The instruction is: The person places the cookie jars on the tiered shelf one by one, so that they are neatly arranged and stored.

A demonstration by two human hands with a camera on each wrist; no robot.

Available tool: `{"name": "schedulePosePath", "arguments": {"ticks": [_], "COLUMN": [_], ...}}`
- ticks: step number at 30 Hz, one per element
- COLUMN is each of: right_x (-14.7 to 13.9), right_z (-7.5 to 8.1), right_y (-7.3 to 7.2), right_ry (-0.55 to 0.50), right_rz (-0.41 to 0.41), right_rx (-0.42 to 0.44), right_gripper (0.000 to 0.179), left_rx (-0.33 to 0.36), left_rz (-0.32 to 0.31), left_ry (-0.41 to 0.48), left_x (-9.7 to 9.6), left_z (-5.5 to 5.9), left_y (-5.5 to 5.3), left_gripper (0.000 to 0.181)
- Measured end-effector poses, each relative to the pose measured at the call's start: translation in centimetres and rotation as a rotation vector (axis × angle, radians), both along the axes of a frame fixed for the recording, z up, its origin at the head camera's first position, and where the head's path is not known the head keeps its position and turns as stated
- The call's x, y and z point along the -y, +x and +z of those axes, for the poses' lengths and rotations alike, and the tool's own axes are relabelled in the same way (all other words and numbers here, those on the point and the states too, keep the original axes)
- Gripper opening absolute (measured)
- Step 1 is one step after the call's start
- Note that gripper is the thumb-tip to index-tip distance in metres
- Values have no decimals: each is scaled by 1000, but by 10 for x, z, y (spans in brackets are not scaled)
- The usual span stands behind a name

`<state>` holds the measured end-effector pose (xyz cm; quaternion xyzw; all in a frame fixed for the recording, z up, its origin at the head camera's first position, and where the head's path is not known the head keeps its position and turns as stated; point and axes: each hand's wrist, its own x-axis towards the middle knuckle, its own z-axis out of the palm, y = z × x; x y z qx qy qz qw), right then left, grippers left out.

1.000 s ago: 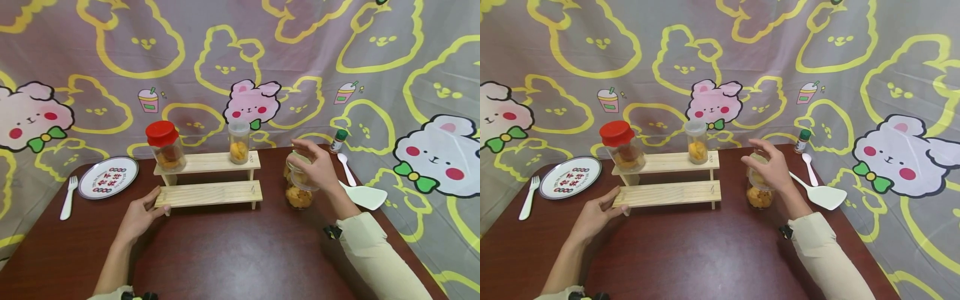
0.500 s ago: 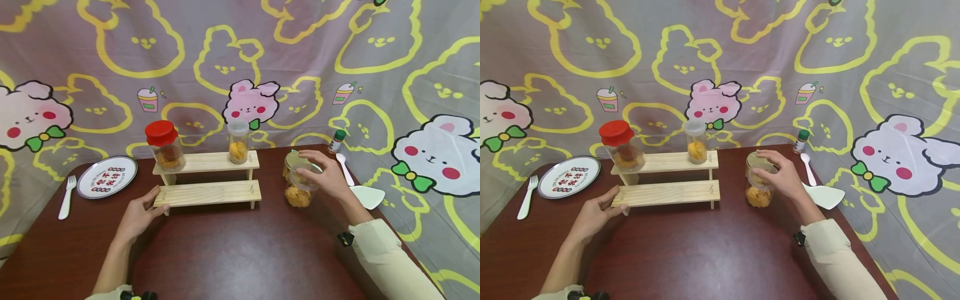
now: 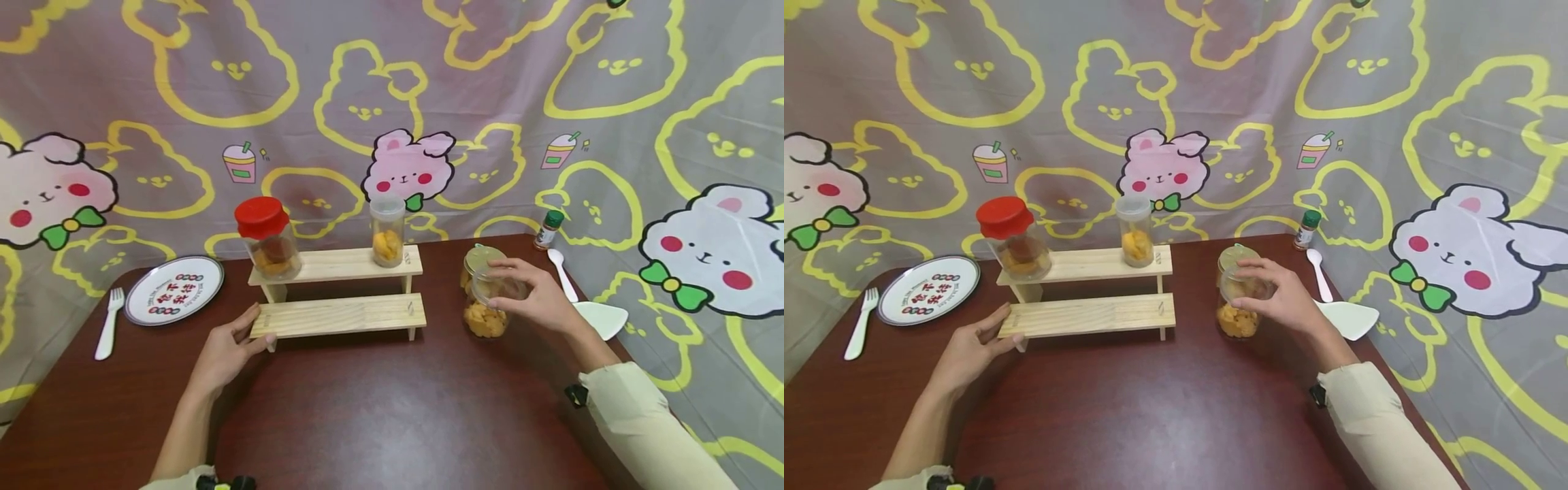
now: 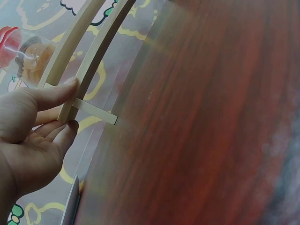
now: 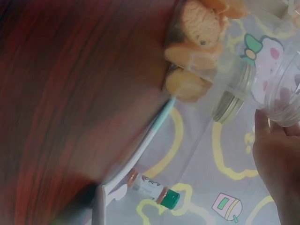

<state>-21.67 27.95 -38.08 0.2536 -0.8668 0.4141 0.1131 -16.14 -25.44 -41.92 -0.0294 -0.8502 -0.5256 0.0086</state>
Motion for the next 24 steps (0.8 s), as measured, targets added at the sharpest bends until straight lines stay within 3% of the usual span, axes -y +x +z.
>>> {"name": "schedulePosePath", "arguments": {"ticks": [6, 11, 24], "right_x": [7, 17, 35], "right_z": [9, 23, 35], "right_y": [9, 21, 18], "right_ry": [-11, -24, -147], "right_rz": [3, -5, 32], "right_rx": [37, 3, -352], "right_gripper": [48, 43, 38], "left_rx": [0, 0, 10], "left_rz": [-5, -11, -14], "left_ry": [9, 18, 24], "left_x": [0, 0, 2], "left_z": [-1, -1, 0], "left_y": [1, 1, -1], "left_gripper": [79, 78, 78]}}
